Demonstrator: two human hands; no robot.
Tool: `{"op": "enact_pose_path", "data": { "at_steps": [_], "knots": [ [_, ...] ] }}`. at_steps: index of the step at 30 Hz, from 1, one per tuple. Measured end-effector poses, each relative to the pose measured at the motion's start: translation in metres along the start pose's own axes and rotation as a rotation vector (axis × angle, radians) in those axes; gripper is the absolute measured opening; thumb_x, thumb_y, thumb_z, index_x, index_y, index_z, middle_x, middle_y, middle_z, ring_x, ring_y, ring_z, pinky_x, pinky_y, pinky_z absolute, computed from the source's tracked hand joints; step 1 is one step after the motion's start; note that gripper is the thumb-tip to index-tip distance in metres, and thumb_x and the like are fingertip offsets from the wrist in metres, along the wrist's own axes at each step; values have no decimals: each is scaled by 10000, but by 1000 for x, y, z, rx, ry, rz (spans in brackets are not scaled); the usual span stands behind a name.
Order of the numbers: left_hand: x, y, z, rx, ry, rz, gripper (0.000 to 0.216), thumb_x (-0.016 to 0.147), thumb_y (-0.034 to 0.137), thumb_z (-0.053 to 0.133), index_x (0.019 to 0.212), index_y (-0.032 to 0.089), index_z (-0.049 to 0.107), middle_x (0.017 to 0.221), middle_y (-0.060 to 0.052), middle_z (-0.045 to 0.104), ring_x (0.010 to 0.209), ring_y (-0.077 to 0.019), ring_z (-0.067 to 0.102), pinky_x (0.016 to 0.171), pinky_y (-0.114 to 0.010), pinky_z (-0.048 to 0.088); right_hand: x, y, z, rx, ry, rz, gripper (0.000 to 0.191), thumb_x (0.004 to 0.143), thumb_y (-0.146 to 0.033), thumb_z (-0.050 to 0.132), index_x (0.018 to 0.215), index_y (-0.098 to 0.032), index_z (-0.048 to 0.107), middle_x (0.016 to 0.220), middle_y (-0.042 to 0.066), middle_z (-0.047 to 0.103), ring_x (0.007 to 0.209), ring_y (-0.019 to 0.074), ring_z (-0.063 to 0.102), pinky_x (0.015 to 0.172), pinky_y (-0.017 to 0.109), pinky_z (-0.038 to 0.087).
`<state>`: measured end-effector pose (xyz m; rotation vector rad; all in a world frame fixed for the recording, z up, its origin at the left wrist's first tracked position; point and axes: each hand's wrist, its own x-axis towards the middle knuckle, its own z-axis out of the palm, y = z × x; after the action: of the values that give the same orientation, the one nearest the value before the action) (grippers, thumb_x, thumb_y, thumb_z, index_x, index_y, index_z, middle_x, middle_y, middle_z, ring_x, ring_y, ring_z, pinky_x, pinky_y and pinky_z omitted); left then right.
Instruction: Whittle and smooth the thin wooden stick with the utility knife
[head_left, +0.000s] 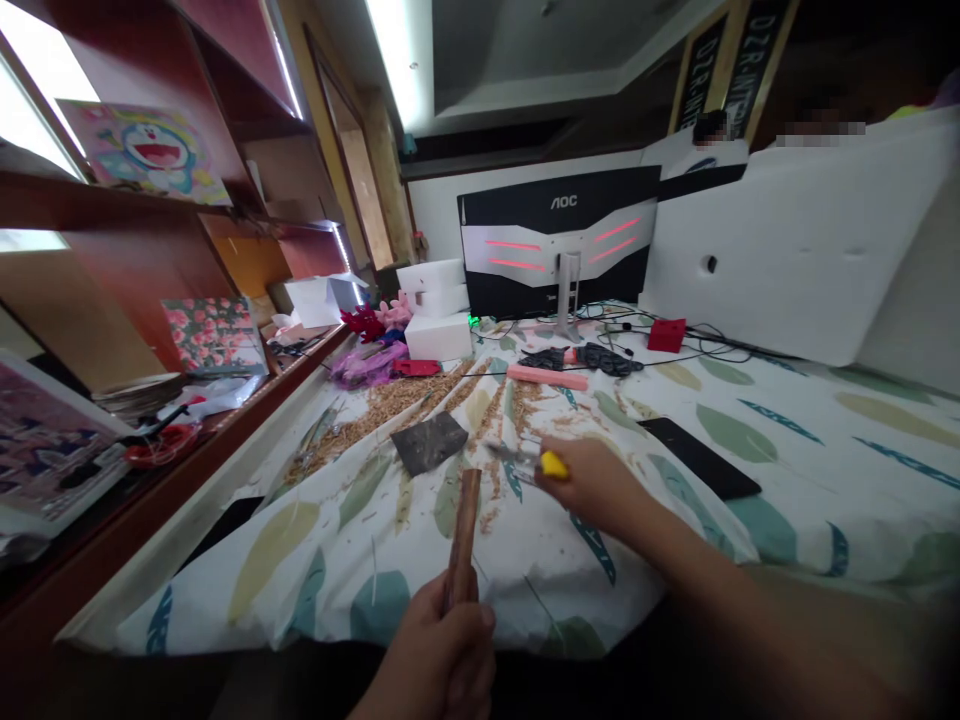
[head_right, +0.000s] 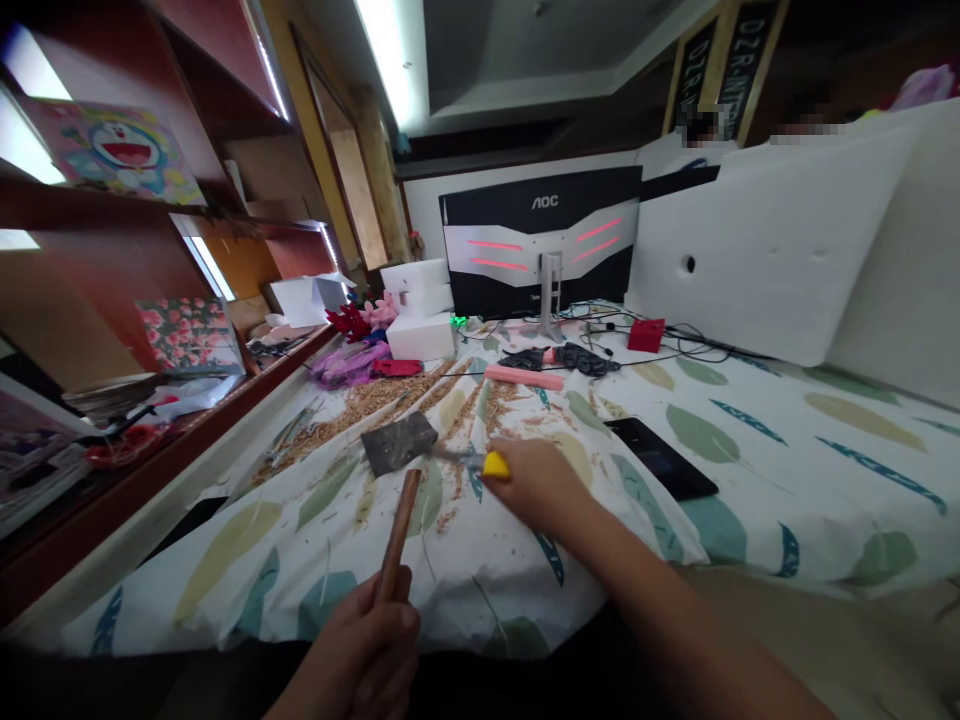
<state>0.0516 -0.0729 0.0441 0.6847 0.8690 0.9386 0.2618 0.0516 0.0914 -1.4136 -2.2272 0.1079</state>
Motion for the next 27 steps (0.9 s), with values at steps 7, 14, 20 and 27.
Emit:
{"op": "enact_pose_path", "data": {
  "at_steps": [7, 14, 20, 27],
  "knots": [
    [8, -20, -16, -26, -28, 6, 343, 660, 344, 670, 724, 271, 341, 262, 151, 316, 184, -59, 147, 236, -167, 242, -11, -30, 20, -45, -99, -175, 83, 827, -285, 592, 794, -210, 590, 773, 15, 693, 710, 172, 600, 609, 283, 239],
    [9, -21, -13, -4, 34, 6, 377, 607, 352, 677, 696, 270, 320, 252, 148, 301, 190, -51, 142, 240, -159, 214, -8, -24, 26, -66, -61, -210, 43, 797, -255, 581, 794, -213, 590, 766, 12, 695, 711, 173, 613, 603, 292, 229],
    [9, -19, -9, 11, 60, -31, 374, 607, 347, 666, 683, 271, 308, 247, 150, 278, 198, -51, 132, 236, -156, 193, -8, -19, 29, -95, -32, -225, 29, 785, -239, 574, 782, -212, 585, 746, 9, 685, 684, 167, 594, 593, 297, 210],
    [6, -10, -5, 28, 23, -32, 350, 630, 357, 655, 702, 274, 323, 250, 151, 289, 198, -59, 144, 234, -163, 209, -7, -18, 36, -75, 28, -238, 24, 781, -212, 564, 771, -205, 585, 732, 4, 673, 679, 158, 580, 601, 291, 224]
  ]
}}
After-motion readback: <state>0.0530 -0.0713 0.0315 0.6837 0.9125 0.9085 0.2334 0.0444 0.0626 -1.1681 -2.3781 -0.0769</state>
